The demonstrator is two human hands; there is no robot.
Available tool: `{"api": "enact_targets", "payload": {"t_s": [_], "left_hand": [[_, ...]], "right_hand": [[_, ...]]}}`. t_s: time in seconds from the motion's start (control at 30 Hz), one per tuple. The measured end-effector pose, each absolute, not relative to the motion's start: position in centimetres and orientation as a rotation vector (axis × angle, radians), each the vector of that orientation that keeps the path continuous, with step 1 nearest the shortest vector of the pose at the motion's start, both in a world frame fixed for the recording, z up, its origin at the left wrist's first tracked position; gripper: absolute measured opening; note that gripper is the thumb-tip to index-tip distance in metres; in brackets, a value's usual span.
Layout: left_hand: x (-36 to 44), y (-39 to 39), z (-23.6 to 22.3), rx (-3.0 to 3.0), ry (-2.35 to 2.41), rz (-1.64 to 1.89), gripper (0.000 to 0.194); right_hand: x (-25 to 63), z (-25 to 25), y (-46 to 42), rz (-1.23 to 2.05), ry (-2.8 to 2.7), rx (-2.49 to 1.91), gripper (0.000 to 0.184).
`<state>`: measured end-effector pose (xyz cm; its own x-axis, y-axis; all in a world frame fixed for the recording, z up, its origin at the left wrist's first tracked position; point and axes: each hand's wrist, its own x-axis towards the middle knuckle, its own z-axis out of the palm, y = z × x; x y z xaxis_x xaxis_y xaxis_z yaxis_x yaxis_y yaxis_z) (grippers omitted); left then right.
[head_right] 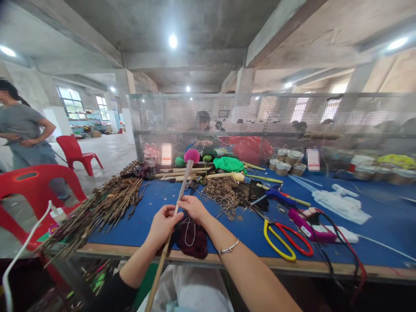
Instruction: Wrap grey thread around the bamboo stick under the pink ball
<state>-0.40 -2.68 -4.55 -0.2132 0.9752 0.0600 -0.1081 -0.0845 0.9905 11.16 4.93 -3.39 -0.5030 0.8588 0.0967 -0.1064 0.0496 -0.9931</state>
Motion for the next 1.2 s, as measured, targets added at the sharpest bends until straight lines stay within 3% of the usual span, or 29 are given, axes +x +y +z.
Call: {"api": "enact_targets", "payload": {"t_s": [0.13,0.3,0.6,0.97,1.2], "left_hand": [[-0.7,-2.9,-4.5,1.045,1.17,1.446,0.036],[-1.4,-2.9,-3.9,1.006,1.028,1.301,0.049],[-0.1,-3.5,-4.3,1.117,1.212,1.552,0.037],[-0.4,-3.6,-3.6,0.961,1.079,1.382,0.037],[0.2,-3.1,-4.1,1.104,1.251,1.565,0.033]], "right_hand": [[11.0,-2.9,4.6,1.634,-1.524,-0.719,0.041],[11.3,-2.2,4.1,1.837,-1.498,-0.664,0.047],[11.0,-2.6,4.2,1.677,-1.515,-0.729,0.046],[11.1,-2.8,4.3,1.755,-1.497,-0.683,0.042],[10.9,-2.9,4.3,1.712,-1.474,-0.692,0.041]]}}
